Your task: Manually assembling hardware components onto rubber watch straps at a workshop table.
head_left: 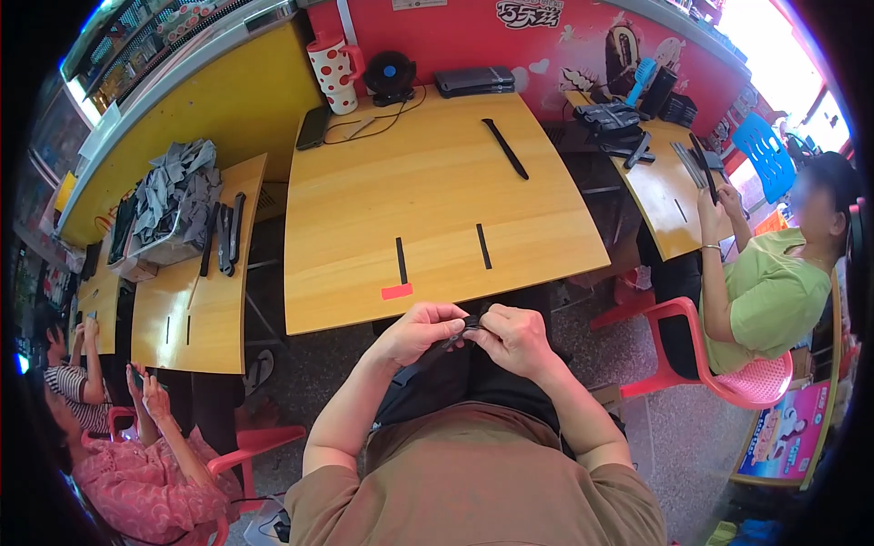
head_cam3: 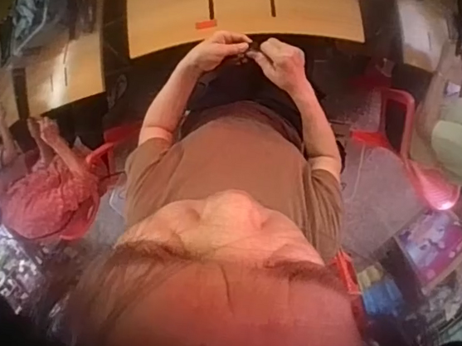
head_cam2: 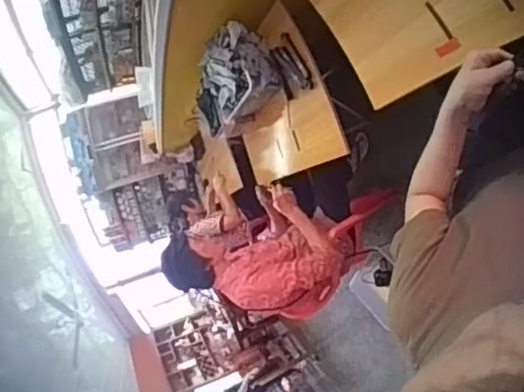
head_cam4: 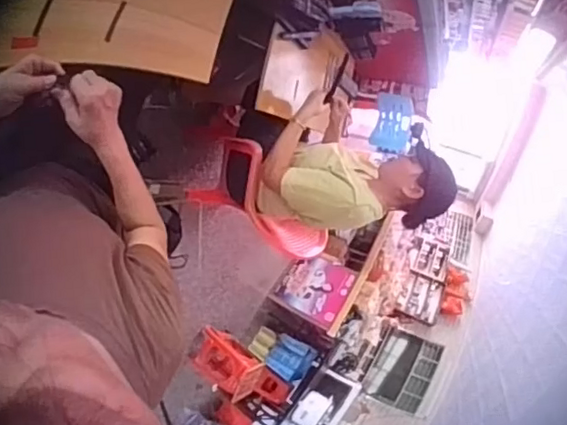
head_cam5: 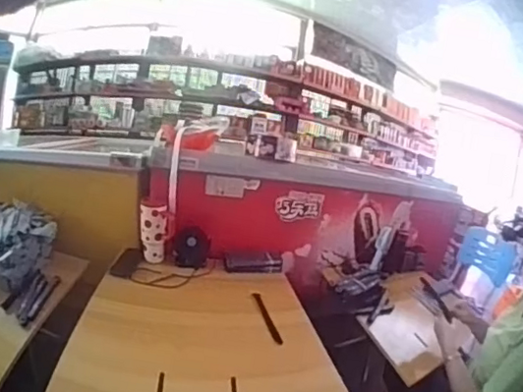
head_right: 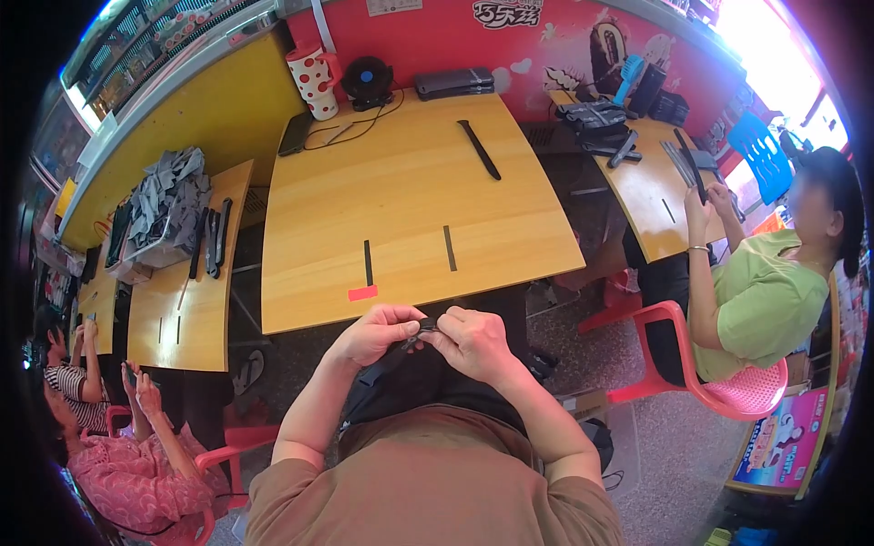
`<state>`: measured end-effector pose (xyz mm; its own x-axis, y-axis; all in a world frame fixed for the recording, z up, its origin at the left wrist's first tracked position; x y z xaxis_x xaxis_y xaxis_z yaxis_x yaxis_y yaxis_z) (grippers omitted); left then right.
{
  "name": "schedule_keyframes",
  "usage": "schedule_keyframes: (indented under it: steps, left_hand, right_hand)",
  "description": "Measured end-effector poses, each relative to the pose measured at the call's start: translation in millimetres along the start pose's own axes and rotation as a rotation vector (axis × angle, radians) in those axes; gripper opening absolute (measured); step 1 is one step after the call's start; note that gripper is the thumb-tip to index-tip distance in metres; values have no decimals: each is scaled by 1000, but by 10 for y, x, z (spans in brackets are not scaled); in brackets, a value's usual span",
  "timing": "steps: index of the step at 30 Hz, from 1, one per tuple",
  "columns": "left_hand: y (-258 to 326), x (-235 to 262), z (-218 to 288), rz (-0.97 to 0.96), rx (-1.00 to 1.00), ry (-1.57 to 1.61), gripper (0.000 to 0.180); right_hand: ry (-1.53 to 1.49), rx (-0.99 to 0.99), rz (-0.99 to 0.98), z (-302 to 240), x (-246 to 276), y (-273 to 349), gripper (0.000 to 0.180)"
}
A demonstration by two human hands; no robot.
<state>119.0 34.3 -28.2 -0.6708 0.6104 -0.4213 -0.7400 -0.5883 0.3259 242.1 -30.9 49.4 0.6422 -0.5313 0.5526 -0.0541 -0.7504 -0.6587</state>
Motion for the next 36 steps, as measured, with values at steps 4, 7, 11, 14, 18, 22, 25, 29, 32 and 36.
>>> schedule_keyframes:
  steps: [4, 7, 11, 14, 18, 22, 25, 29, 32, 36]
  left_hand:
    - [12, -28, 100, -9, -53, -49, 22]
    - [75, -97, 179, -10, -61, -59, 22]
    - [92, -57, 153, 62, -106, -23, 20]
    - [76, -42, 102, 163, -209, 228, 20]
    - [104, -15, 152, 400, -289, 336, 18]
    - [28, 230, 315, 463, -363, 474, 21]
    - [3, 180, 319, 427, -322, 378, 23]
    - [71, 111, 337, 362, -290, 271, 22]
    - [119, 95, 311, 377, -279, 244, 22]
    - [128, 39, 279, 325, -298, 282, 21]
  right_hand:
    - [-8, 73, -22, -41, 13, -66, 28]
    - [29, 168, -22, -110, 10, -97, 26]
    - [148, 260, 26, -179, -7, -88, 25]
    - [308, 299, 158, -255, -33, -72, 25]
    - [396, 313, 182, -333, -97, 25, 23]
    - [296, 357, 80, -469, -183, 172, 28]
    - [89, 139, 120, -307, -83, 63, 34]
    - [-119, -68, 188, -160, 98, -99, 47]
    - [-158, 0, 200, -253, 136, -223, 37]
    - [-78, 173, 102, -369, 58, -249, 21]
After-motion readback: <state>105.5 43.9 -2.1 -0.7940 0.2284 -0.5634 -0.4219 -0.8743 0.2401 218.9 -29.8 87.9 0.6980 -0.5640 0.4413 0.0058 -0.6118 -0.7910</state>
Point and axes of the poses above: each hand's wrist, its own y-axis away from the middle knuckle, its own x-axis out of the back of the hand, z = x × y, the point moved 7 cm from there along -y, towards the middle knuckle, and after that the axes turned 14 degrees about z, right-handed, at the moved point
